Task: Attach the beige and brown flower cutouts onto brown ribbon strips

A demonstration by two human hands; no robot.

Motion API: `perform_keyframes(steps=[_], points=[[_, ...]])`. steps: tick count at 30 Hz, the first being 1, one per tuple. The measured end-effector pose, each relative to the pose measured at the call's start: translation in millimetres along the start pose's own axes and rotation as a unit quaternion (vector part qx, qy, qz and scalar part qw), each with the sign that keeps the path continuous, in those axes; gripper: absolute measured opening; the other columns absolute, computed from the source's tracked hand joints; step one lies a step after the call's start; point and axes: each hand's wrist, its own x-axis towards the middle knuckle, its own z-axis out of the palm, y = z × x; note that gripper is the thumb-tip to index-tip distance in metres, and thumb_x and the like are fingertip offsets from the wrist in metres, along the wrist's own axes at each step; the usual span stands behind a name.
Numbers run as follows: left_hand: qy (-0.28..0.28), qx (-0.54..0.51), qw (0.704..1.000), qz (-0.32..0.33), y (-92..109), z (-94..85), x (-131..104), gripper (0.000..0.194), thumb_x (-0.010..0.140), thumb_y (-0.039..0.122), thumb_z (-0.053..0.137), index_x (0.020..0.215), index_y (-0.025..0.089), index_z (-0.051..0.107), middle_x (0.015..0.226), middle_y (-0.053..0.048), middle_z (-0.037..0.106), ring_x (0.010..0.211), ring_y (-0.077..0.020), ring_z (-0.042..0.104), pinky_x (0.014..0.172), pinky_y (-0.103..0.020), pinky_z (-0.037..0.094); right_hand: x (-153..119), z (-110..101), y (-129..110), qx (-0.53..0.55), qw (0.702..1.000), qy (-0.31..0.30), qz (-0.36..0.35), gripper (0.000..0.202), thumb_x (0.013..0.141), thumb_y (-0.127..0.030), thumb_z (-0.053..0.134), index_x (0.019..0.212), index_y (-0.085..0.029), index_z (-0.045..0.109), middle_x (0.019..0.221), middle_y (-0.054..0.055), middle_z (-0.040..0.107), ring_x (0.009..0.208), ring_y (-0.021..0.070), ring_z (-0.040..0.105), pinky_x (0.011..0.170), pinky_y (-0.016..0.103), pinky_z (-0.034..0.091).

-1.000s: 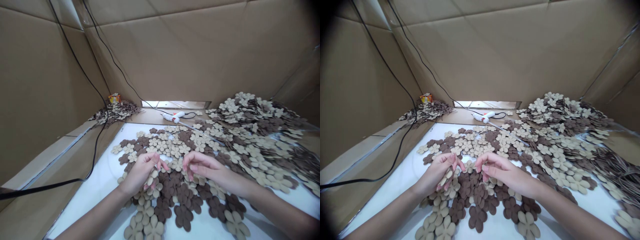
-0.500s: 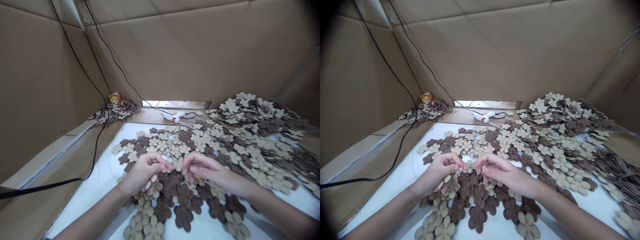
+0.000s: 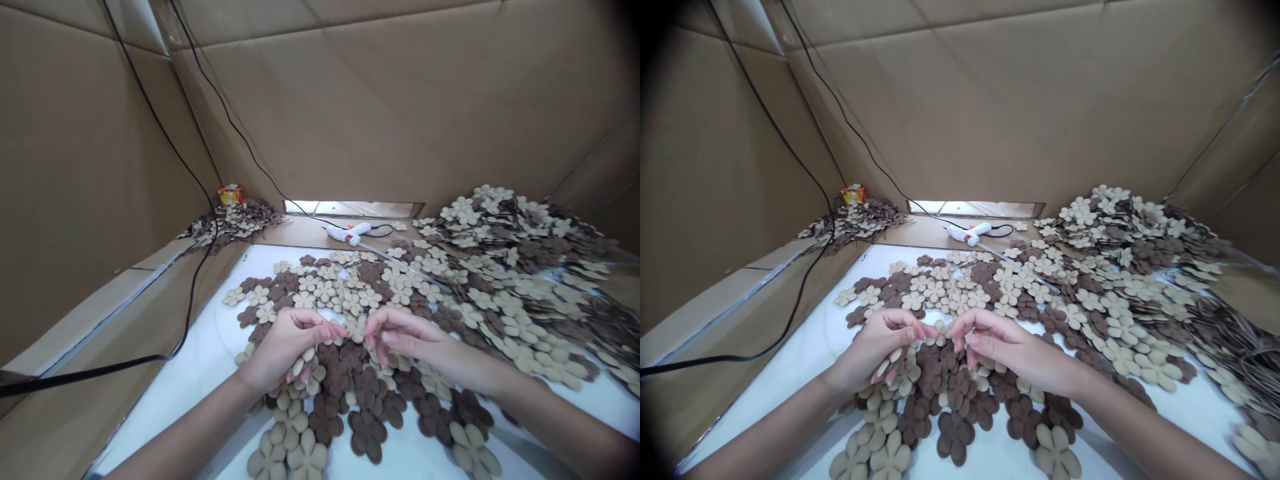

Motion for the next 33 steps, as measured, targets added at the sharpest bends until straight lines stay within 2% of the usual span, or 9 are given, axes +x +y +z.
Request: perform_keyframes(steps=[6,9,12,17,19,22,27,30,33], points=[[-0.011,-0.062,0.998,-0.024,3,5.9,-3,0.037,0.086,0.044,0.052,0.069,0.012,0.06,0.07,-0.008,0.072,0.02,0.0003,0.035,0.023,-0.012,0.028,-3,4,-5,-0.032,0.999,0.006,0.007,0.022,0.093,-0.036,0.043,0.103,-0.022,0.056,0.094,0.002,0.054,0.082,0.0143,0.054,0.076,0.029,0.041],[-0.035,-0.103,0.994,-0.029,4,7.8,-4,0.039,0.087,0.043,0.049,0.063,0.013,0.053,0.069,-0.01,0.073,0.019,-0.0016,0.037,0.022,-0.012,0.028,-6,8,-15,-0.059,0.998,0.007,0.018,0.024,0.094,-0.038,0.041,0.104,-0.023,0.056,0.094,0.003,0.053,0.083,0.0152,0.054,0.077,0.029,0.041],[-0.051,-0.121,0.991,-0.025,4,9.0,-4,0.041,0.087,0.044,0.048,0.058,0.014,0.048,0.058,-0.008,0.071,0.02,-0.0046,0.041,0.02,-0.012,0.027,-7,12,-24,-0.096,0.995,0.017,0.027,0.026,0.094,-0.04,0.04,0.105,-0.023,0.056,0.096,0.003,0.054,0.085,0.0157,0.053,0.078,0.03,0.041],[-0.072,-0.115,0.99,-0.032,-1,13.0,-4,0.045,0.086,0.049,0.047,0.056,0.014,0.047,0.044,-0.006,0.064,0.021,-0.008,0.046,0.018,-0.01,0.02,5,21,-18,-0.15,0.981,0.126,0.009,0.024,0.091,-0.042,0.046,0.104,-0.026,0.059,0.093,0.001,0.059,0.083,0.0153,0.056,0.074,0.029,0.044],[-0.083,-0.111,0.99,-0.03,-4,15.6,-5,0.046,0.086,0.048,0.047,0.056,0.014,0.049,0.045,-0.006,0.065,0.022,-0.0084,0.047,0.018,-0.01,0.02,12,26,-13,-0.142,0.977,0.16,-0.01,0.025,0.088,-0.04,0.052,0.107,-0.027,0.06,0.096,0.001,0.062,0.085,0.0154,0.058,0.074,0.028,0.045],[-0.094,-0.112,0.989,-0.017,-7,20.2,-8,0.046,0.085,0.049,0.05,0.056,0.013,0.051,0.046,-0.007,0.065,0.024,-0.0091,0.049,0.019,-0.011,0.022,17,37,-9,-0.132,0.977,0.163,-0.046,0.025,0.084,-0.033,0.06,0.108,-0.026,0.064,0.097,0.002,0.065,0.087,0.0158,0.06,0.075,0.028,0.048],[-0.106,-0.104,0.989,-0.006,-6,28.6,-17,0.049,0.076,0.053,0.06,0.051,0.012,0.054,0.044,-0.007,0.064,0.026,-0.0094,0.051,0.021,-0.012,0.027,14,55,-10,-0.099,0.962,0.206,-0.149,0.011,0.073,-0.022,0.072,0.084,-0.022,0.074,0.083,0.002,0.069,0.079,0.0134,0.063,0.074,0.025,0.05],[-0.105,-0.117,0.987,-0.02,-6,33.0,-22,0.052,0.071,0.057,0.063,0.047,0.011,0.055,0.04,-0.006,0.061,0.024,-0.0085,0.049,0.021,-0.011,0.025,12,65,-6,-0.011,0.961,0.229,-0.152,0.005,0.07,-0.023,0.074,0.075,-0.021,0.074,0.078,0.002,0.067,0.074,0.0134,0.062,0.069,0.025,0.05],[-0.105,-0.139,0.984,-0.027,-7,35.4,-24,0.053,0.066,0.058,0.066,0.046,0.011,0.055,0.037,-0.005,0.059,0.022,-0.0079,0.046,0.02,-0.012,0.025,12,73,1,0.079,0.96,0.238,-0.123,0.01,0.072,-0.028,0.072,0.073,-0.019,0.069,0.075,0.001,0.064,0.07,0.0129,0.06,0.062,0.024,0.048]])
